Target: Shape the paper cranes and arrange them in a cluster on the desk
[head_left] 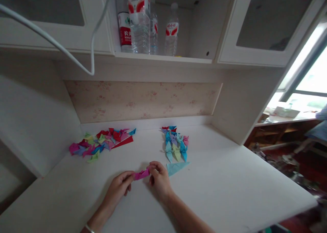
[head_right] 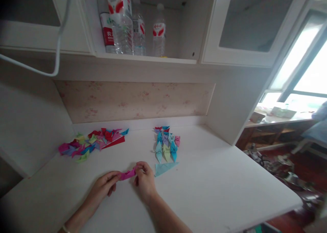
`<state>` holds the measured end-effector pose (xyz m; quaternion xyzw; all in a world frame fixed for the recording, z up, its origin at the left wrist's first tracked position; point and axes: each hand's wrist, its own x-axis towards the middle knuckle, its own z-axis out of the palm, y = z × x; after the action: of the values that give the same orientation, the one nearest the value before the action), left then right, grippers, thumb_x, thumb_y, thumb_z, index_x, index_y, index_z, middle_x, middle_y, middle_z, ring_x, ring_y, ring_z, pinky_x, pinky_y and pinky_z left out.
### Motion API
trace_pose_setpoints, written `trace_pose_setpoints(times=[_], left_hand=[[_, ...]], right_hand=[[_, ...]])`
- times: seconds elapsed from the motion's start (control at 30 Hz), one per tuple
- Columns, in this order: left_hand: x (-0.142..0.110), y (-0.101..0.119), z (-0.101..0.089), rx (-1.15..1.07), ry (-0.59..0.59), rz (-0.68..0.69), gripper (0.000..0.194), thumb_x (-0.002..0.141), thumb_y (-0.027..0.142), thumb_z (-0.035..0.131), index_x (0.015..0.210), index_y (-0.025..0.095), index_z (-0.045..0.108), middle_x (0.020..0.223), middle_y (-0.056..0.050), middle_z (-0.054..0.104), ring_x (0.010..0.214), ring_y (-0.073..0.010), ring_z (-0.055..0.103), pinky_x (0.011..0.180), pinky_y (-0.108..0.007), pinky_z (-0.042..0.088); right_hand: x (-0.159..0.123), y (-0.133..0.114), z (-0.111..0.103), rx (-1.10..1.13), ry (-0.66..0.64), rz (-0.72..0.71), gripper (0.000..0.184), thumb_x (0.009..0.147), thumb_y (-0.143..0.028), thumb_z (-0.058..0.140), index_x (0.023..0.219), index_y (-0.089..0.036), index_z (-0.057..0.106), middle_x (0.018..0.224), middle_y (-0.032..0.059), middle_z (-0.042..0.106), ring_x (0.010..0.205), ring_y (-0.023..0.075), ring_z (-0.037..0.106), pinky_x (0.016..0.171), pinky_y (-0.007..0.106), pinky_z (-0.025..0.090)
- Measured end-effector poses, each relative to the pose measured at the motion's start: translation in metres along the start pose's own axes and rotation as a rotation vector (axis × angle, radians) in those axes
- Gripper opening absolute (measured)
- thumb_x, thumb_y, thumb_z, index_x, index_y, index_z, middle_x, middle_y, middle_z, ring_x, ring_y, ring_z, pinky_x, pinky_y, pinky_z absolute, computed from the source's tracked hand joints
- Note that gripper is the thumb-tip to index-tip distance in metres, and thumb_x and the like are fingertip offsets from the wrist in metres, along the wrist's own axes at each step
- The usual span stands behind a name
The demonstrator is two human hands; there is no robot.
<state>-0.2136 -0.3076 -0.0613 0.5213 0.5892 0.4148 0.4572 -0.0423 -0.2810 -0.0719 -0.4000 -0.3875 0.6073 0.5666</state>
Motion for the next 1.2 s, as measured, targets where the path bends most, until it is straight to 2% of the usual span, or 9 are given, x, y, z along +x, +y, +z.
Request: trace_pose_setpoints(times=[0.27, 0.47, 0.63, 0.7, 0.8, 0.9, 0.97, 1.1, 1.2], left_hand=[[0.000, 0.002, 0.004, -0.038, 0.041, -0.018, 0.052, 0.065, 0.053, 0.065, 0.100, 0.014, 0.062, 0.067, -0.001, 0.064, 0.044, -0.0100, 0.048, 0.038, -0.020, 0.029], [-0.003, 0.003, 0.006, 0.034, -0.045, -0.024, 0.043, 0.069, 0.053, 0.063, 0.090, 0.015, 0.063, 0.067, -0.001, 0.063, 0.048, -0.0107, 0.049, 0.041, -0.019, 0.030], [-0.002, -0.001, 0.005, 0.079, -0.100, 0.012, 0.040, 0.069, 0.053, 0.064, 0.081, 0.014, 0.065, 0.070, -0.003, 0.066, 0.049, -0.0107, 0.047, 0.046, -0.021, 0.033], [0.000, 0.001, 0.003, 0.134, -0.074, 0.038, 0.039, 0.071, 0.054, 0.062, 0.078, 0.015, 0.067, 0.069, -0.003, 0.066, 0.053, -0.0135, 0.052, 0.048, -0.022, 0.035], [0.010, 0.010, 0.001, 0.214, 0.048, 0.116, 0.037, 0.074, 0.053, 0.060, 0.080, 0.018, 0.069, 0.075, -0.002, 0.069, 0.072, -0.0198, 0.061, 0.064, -0.024, 0.043], [0.036, 0.028, 0.007, 0.277, 0.127, 0.170, 0.038, 0.077, 0.053, 0.056, 0.088, 0.020, 0.071, 0.080, -0.001, 0.071, 0.079, -0.0220, 0.063, 0.072, -0.026, 0.045], [0.065, 0.045, 0.020, 0.305, 0.132, 0.217, 0.038, 0.080, 0.050, 0.054, 0.092, 0.019, 0.072, 0.082, -0.002, 0.072, 0.079, -0.0219, 0.063, 0.074, -0.027, 0.046], [0.135, 0.092, 0.066, 0.386, 0.106, 0.387, 0.032, 0.084, 0.039, 0.050, 0.096, 0.019, 0.073, 0.097, -0.005, 0.071, 0.088, -0.0204, 0.063, 0.083, -0.028, 0.045], [0.181, 0.129, 0.106, 0.618, 0.098, 0.477, 0.030, 0.086, 0.034, 0.048, 0.091, 0.021, 0.075, 0.091, -0.006, 0.068, 0.088, -0.0173, 0.061, 0.082, -0.025, 0.044]], right_hand=[[-0.003, -0.008, 0.000, 0.002, 0.002, 0.004, 0.026, 0.070, -0.032, 0.058, 0.091, -0.016, 0.055, 0.075, -0.0014, 0.061, 0.036, 0.0034, 0.040, 0.032, 0.017, 0.030], [-0.002, -0.011, 0.000, -0.012, 0.020, -0.016, 0.022, 0.071, -0.031, 0.059, 0.088, -0.017, 0.056, 0.071, -0.0025, 0.059, 0.036, 0.0039, 0.040, 0.033, 0.017, 0.028], [-0.001, -0.009, -0.004, -0.001, 0.019, -0.004, 0.026, 0.074, -0.037, 0.061, 0.092, -0.018, 0.056, 0.073, -0.0026, 0.060, 0.037, 0.0041, 0.039, 0.033, 0.017, 0.028], [-0.002, -0.011, -0.012, -0.043, -0.018, 0.021, 0.028, 0.077, -0.039, 0.059, 0.095, -0.018, 0.056, 0.059, -0.0057, 0.055, 0.037, 0.0056, 0.038, 0.034, 0.017, 0.028], [-0.001, -0.011, -0.028, -0.168, -0.119, 0.062, 0.029, 0.080, -0.043, 0.057, 0.096, -0.019, 0.057, 0.045, -0.0087, 0.044, 0.036, 0.0074, 0.037, 0.035, 0.017, 0.025], [-0.003, -0.009, -0.040, -0.274, -0.182, 0.033, 0.028, 0.080, -0.045, 0.058, 0.090, -0.019, 0.061, 0.063, -0.0028, 0.057, 0.041, 0.0062, 0.039, 0.038, 0.017, 0.026], [-0.004, -0.007, -0.041, -0.369, -0.209, -0.024, 0.023, 0.082, -0.039, 0.056, 0.090, -0.019, 0.064, 0.073, 0.0002, 0.063, 0.047, 0.0070, 0.043, 0.042, 0.018, 0.029], [-0.005, -0.009, -0.037, -0.620, -0.249, -0.121, 0.016, 0.080, -0.021, 0.055, 0.087, -0.020, 0.070, 0.071, 0.0007, 0.066, 0.056, 0.0107, 0.050, 0.051, 0.019, 0.034], [-0.002, -0.011, -0.037, -0.724, -0.279, -0.188, 0.022, 0.073, -0.012, 0.055, 0.083, -0.021, 0.073, 0.072, 0.0011, 0.069, 0.060, 0.0130, 0.056, 0.055, 0.020, 0.039]])
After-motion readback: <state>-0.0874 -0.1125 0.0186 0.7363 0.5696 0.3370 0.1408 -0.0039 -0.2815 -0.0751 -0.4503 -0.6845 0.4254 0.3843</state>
